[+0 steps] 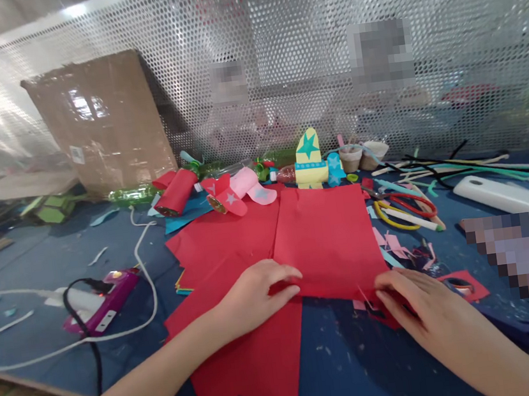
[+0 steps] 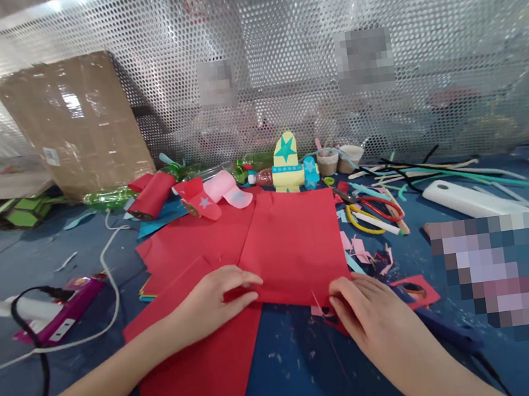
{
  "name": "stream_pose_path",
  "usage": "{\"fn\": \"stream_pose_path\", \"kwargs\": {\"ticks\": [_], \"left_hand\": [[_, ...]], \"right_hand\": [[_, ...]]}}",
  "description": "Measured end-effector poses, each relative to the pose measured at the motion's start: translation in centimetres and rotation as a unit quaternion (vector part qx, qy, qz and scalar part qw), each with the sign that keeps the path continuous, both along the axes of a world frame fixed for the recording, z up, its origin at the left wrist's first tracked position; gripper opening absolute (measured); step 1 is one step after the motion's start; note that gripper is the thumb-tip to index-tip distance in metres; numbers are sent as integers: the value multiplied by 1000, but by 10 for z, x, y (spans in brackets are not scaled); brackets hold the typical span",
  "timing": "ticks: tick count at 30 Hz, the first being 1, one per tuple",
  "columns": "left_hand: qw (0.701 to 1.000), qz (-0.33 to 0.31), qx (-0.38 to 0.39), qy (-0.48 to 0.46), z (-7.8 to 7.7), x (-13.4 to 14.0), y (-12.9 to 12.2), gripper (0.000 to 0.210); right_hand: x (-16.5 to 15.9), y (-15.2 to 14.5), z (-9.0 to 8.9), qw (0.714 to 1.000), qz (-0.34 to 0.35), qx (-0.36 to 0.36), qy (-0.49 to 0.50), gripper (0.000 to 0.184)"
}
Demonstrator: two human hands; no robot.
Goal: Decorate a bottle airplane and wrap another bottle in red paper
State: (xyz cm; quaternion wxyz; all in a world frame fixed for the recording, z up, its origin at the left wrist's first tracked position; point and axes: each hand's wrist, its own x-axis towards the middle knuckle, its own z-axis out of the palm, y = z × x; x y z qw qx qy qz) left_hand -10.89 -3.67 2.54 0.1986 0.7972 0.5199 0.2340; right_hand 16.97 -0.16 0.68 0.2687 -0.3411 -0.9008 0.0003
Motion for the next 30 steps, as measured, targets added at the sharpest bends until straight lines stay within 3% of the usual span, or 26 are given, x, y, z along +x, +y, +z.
{"fn": "stream_pose_path", "kwargs": {"ticks": [5, 14, 23, 30], "left_hand": [[997, 72, -1, -39, -10, 1, 2, 15], [993, 77, 93, -7, -19, -3, 8, 20], [993, 105, 52, 8, -19, 3, 16, 16], [989, 123, 81, 13, -18, 4, 16, 12]], "right_hand": [[1, 5, -7, 999, -20, 42, -16, 19], [-8, 11, -6, 991, -78, 83, -67, 25], [-3, 17, -2, 994, -94, 7, -51, 22], [-6, 20, -5, 992, -99, 37, -64, 29]]}}
